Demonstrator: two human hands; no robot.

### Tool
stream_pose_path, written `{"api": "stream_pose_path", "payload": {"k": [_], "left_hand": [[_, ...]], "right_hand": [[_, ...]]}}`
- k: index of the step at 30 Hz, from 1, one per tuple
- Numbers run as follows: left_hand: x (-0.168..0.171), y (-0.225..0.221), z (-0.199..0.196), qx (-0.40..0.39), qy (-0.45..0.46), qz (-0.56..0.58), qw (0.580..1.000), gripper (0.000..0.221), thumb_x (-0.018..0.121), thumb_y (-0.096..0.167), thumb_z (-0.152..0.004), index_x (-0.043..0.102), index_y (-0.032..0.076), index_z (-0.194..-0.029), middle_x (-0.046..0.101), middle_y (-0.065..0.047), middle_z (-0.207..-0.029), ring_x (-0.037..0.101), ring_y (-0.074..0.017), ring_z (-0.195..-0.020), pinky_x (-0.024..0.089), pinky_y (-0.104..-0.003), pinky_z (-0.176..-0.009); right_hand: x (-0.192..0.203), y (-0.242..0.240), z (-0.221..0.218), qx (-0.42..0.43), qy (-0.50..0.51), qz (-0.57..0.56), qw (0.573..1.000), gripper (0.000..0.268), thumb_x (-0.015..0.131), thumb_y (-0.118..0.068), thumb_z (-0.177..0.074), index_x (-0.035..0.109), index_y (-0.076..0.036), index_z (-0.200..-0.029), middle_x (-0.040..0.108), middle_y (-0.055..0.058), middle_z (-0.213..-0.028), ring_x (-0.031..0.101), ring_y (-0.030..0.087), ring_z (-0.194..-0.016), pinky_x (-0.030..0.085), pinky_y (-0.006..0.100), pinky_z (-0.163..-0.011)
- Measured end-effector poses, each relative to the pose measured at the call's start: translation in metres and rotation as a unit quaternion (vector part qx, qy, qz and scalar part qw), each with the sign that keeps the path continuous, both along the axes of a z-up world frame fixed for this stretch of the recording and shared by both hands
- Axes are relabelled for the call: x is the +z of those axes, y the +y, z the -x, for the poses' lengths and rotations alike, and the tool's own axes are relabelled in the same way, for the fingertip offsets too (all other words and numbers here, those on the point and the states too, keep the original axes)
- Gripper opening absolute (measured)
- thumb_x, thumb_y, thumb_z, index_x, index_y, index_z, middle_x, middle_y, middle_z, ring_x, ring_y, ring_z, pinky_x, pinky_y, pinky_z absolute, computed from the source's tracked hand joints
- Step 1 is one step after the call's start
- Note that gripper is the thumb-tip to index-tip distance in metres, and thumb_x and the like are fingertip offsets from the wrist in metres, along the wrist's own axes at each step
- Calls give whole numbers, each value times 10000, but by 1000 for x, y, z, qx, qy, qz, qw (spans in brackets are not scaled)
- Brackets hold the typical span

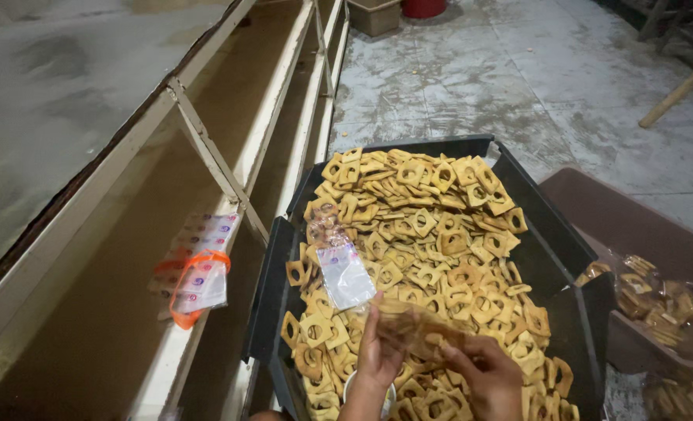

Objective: The person sits on the floor and repeatedly scoops square-shaped snacks from a large black bin into small clear plastic bags. They seal each bag and place it into a brown container to the right.

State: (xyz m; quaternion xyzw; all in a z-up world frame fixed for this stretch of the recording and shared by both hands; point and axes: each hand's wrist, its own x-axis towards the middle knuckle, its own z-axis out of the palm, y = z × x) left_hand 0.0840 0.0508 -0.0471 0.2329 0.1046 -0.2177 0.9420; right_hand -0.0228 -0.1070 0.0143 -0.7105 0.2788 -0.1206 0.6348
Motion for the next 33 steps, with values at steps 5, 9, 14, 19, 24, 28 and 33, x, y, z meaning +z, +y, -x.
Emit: {"api": "stream_pose_path", "payload": {"k": [5,9,14,19,24,28,33], "left_hand": [[-23,-6,3,-41,-13,20,999,622,651,457,-898,516,243,-1466,723,-126,-1172,732,-266,-1012,600,-421,-934],[-45,-10,1,-92,-172,212,958,211,618,285,-1161,635,75,-1161,742,-86,-949,733,-215,-826,632,-353,-760],[-51,-13,4,-91,-47,44,994,196,729,259,-970,707,82,-1050,777,-76,-882,753,-189,-763,638,-315,-689],[-37,-18,4,-130,-34,61,989,233,740,264,-947,708,77,-1081,773,-86,-886,753,-218,-784,652,-387,-746],[-38,-16,11,-163,23,39,986,387,715,400,-929,710,36,-1061,793,-137,-847,775,-298,-788,620,-443,-666],[-45,-16,12,-164,11,37,986,339,666,260,-952,649,68,-1232,792,-126,-984,754,-293,-911,635,-513,-897],[-43,-15,11,-196,-61,25,978,491,669,323,-983,625,168,-1446,700,-187,-1096,720,-333,-985,604,-546,-928]], "right_hand": [[21,0,-3,49,-289,474,830,223,833,-160,-665,738,-145,-866,630,53,-1115,596,273,-1099,492,456,-931],[30,-6,-6,90,-337,569,745,282,845,-188,-601,735,-158,-859,635,68,-1110,563,327,-1165,438,536,-964],[14,-13,-9,112,-354,580,725,272,849,-203,-633,728,-189,-876,627,53,-1120,557,307,-1188,438,534,-997],[4,-10,-14,113,-340,568,741,281,830,-225,-619,702,-175,-864,636,32,-1098,577,299,-1184,431,545,-1021],[12,-17,-4,132,-314,549,764,306,814,-245,-626,783,-180,-923,657,69,-1129,584,330,-1140,394,541,-998],[11,-18,-5,113,-278,498,814,226,834,-253,-658,757,-174,-856,647,37,-1042,613,265,-1057,405,519,-1010],[-4,-10,-15,73,-254,497,827,211,849,-262,-693,727,-139,-813,636,33,-945,617,266,-974,446,466,-921]]}}
